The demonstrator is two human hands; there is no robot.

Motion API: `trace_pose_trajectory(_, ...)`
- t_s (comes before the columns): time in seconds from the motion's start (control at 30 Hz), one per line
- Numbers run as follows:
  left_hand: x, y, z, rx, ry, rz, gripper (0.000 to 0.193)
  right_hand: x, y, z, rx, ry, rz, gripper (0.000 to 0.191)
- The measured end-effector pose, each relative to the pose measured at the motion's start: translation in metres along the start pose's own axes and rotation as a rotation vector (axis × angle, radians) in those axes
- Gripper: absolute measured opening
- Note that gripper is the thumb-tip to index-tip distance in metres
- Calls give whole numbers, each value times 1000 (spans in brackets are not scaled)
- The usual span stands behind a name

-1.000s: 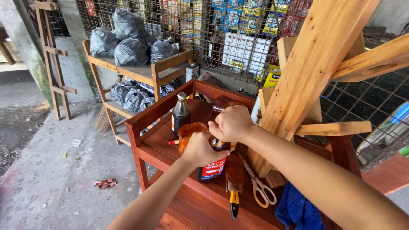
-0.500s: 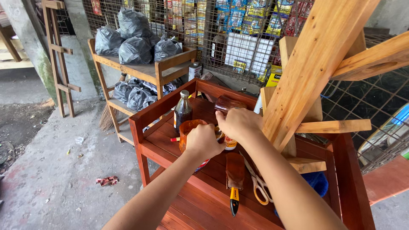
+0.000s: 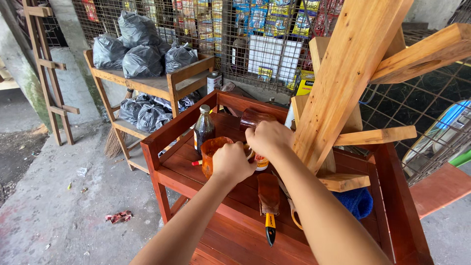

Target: The person pours liquid from a bottle into a small container, then uses a brush to apply the liquid to a wooden table. The person repeatedly dips the brush into the container and applies the liquid to the table surface.

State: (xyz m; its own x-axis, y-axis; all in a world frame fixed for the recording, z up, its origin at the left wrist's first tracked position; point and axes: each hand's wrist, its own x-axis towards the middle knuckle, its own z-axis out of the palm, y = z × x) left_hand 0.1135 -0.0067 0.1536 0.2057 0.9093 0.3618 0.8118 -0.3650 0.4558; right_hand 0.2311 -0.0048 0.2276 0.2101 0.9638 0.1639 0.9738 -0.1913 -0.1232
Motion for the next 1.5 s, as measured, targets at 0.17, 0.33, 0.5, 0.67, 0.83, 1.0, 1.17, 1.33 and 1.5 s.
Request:
trace_pose_trajectory(0.17, -9, -9, -17, -137, -14, 168, 37, -9, 17, 20, 57, 259, -214, 51)
trace_pose_trajectory(0.33, -9, -15, -19, -106, 18, 245, 36, -10, 35, 26, 132, 464, -633, 40)
trace_pose_trajectory(0.5, -11, -24, -31, -249, -57, 381, 44, 1, 32, 1, 114, 662, -1213, 32)
trace_pose_trajectory(0.67, -22, -8, -35, -247, -53, 147, 39, -12, 15, -21, -166, 237, -624, 53)
trace_pose_trajectory(0.83, -25, 13, -29, -32, -67, -91, 41, -20, -3, -19, -108, 38, -157, 67)
trace_pose_trajectory(1.0, -32, 15, -30, -22, -95, -59, 39, -20, 5, 0, -34, 141, -224, 53)
trace_pose_trajectory(1.17, -33, -15, -61, -364, -298, 298, 41, -24, 24, 5, 270, 378, -814, 38)
trace_pose_trajectory(1.33, -35, -26, -73, -541, -383, 336, 43, -28, 21, -13, 344, 361, -1024, 38)
trace_pose_trajectory(1.5, -38, -28, -78, -321, -234, 109, 45, -14, 9, -34, 421, -148, -646, 36)
